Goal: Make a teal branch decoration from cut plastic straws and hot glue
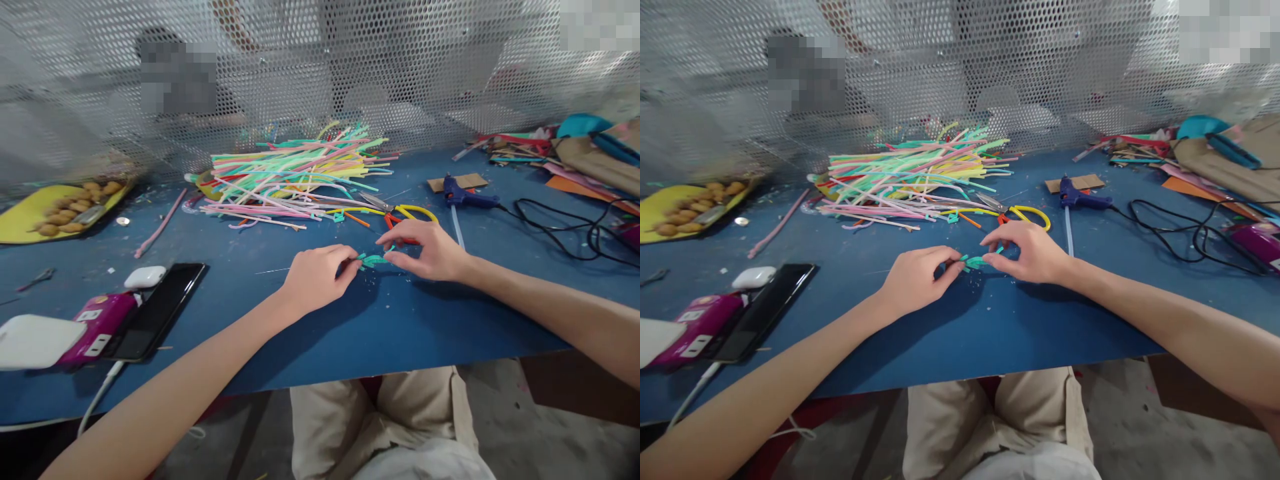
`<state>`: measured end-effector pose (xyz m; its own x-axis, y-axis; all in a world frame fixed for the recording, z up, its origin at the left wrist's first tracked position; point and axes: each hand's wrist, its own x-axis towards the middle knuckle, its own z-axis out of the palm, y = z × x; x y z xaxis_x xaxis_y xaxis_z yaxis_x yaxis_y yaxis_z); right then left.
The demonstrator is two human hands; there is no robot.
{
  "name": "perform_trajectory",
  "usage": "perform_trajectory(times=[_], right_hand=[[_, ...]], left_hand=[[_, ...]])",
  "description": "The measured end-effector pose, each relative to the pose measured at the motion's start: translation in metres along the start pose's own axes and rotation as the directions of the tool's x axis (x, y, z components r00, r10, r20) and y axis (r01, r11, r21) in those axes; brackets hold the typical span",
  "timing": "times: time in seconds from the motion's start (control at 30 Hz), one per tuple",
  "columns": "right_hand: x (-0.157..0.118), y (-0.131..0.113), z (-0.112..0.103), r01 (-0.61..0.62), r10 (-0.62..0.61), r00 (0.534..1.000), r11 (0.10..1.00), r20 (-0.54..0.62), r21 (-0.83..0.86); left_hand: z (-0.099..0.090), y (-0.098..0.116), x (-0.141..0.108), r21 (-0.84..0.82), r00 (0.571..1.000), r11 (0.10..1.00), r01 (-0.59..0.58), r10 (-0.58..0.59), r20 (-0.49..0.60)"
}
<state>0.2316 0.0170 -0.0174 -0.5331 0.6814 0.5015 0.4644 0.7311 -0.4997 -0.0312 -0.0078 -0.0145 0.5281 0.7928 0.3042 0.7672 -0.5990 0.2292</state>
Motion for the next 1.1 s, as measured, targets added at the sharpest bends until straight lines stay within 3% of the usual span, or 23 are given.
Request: perform_trajectory(times=[0.27,0.43,0.73,1.1], right_hand=[[0.0,-0.003,0.006,0.053,-0.048,0.995,0.997,0.091,-0.047],[0.001,-0.002,0.008,0.072,-0.07,0.995,0.997,0.074,-0.023],[0.001,-0.006,0.011,0.088,-0.092,0.996,0.982,-0.018,-0.167],[-0.003,-0.002,0.013,0.257,-0.283,0.959,0.908,-0.031,-0.332]], left_hand=[[0.003,0.001,0.001,-0.045,0.998,0.998,-0.049,0.05,0.026],[0.003,0.005,0.001,-0.039,0.999,0.998,-0.039,0.041,0.034],[0.002,0.013,0.002,-0.043,1.0,0.999,0.001,0.0,0.015],[0.005,0.012,0.002,-0.019,1.0,1.0,0.003,-0.003,-0.005]])
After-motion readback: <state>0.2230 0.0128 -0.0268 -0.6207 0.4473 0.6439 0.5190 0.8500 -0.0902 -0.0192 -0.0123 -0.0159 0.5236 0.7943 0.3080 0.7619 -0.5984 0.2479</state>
